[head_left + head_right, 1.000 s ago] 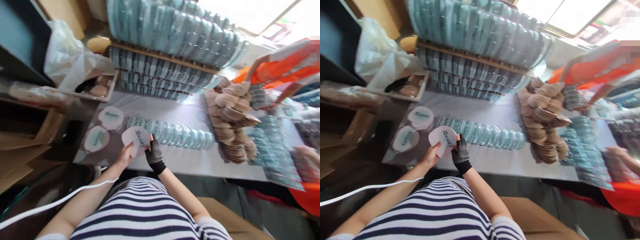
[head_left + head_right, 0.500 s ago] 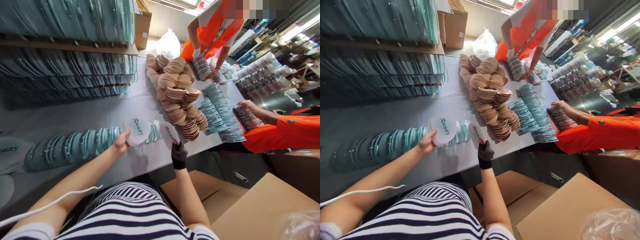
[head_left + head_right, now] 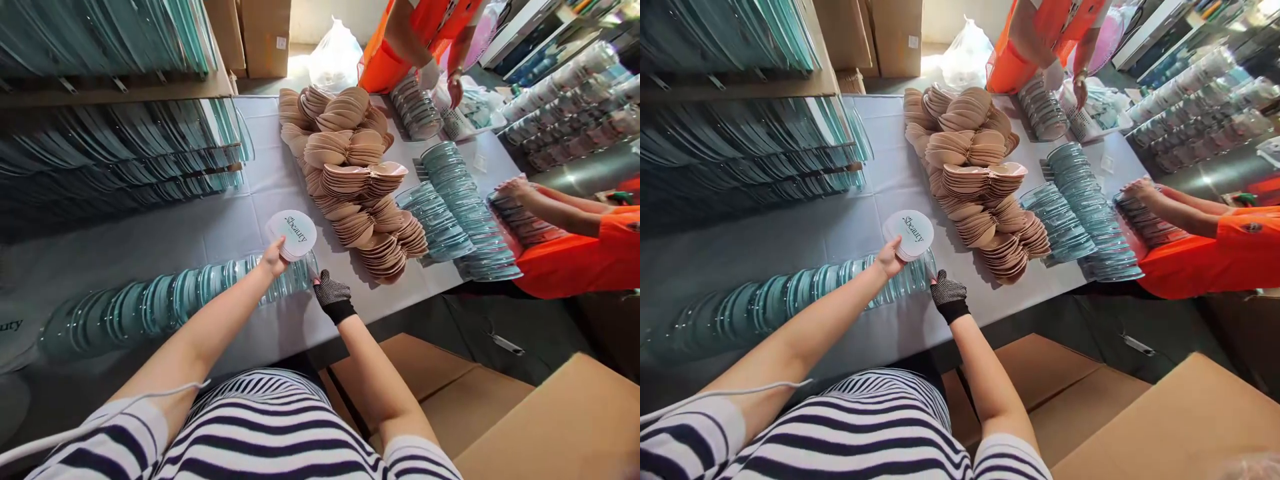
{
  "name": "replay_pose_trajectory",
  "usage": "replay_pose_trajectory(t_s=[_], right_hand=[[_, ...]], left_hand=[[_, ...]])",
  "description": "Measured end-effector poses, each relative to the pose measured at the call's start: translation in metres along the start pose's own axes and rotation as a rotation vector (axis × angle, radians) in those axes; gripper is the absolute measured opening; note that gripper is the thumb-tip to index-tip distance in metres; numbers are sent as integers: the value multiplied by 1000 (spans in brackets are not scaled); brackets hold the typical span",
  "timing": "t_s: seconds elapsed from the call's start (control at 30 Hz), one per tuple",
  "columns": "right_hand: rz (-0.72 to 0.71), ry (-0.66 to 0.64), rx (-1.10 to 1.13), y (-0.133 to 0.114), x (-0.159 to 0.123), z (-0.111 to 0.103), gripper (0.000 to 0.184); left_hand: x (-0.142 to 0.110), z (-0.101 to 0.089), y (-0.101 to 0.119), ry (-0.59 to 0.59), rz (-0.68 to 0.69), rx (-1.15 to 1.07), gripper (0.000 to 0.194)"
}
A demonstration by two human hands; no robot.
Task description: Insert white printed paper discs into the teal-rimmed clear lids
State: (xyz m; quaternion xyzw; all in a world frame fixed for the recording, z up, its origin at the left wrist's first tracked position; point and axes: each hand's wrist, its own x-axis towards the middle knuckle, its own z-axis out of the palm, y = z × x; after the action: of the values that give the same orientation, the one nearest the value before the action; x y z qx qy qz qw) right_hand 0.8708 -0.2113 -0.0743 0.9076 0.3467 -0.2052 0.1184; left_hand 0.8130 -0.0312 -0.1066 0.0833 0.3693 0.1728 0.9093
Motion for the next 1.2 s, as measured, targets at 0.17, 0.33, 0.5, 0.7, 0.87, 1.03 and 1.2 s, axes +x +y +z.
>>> replay_pose_trajectory(t_s=[0.17,0.33,0.5,0.7,0.87,1.03,1.2], right_hand=[[-58,88,76,5,-11,2,30],[-67,180,59,-3,-15,23,39],[-51,108,82,-11,-15,43,40],[-65,-113,475,-10,-9,45,27],[-157,-413,936,5,-3,33,34],[-31,7,771,21,20,-17,34],[-220,443,622,-4,28,-39,52]], left_hand=[[-8,-4,-8,56,34,-17,43],[-16,-11,-17,148,72,-18,36],[-22,-12,-24,190,115,-23,35],[-26,-10,-30,237,166,-12,37],[-22,-13,-38,237,238,-28,31],[-27,-10,-42,221,268,-24,28],[-51,-12,-45,101,236,-22,28]])
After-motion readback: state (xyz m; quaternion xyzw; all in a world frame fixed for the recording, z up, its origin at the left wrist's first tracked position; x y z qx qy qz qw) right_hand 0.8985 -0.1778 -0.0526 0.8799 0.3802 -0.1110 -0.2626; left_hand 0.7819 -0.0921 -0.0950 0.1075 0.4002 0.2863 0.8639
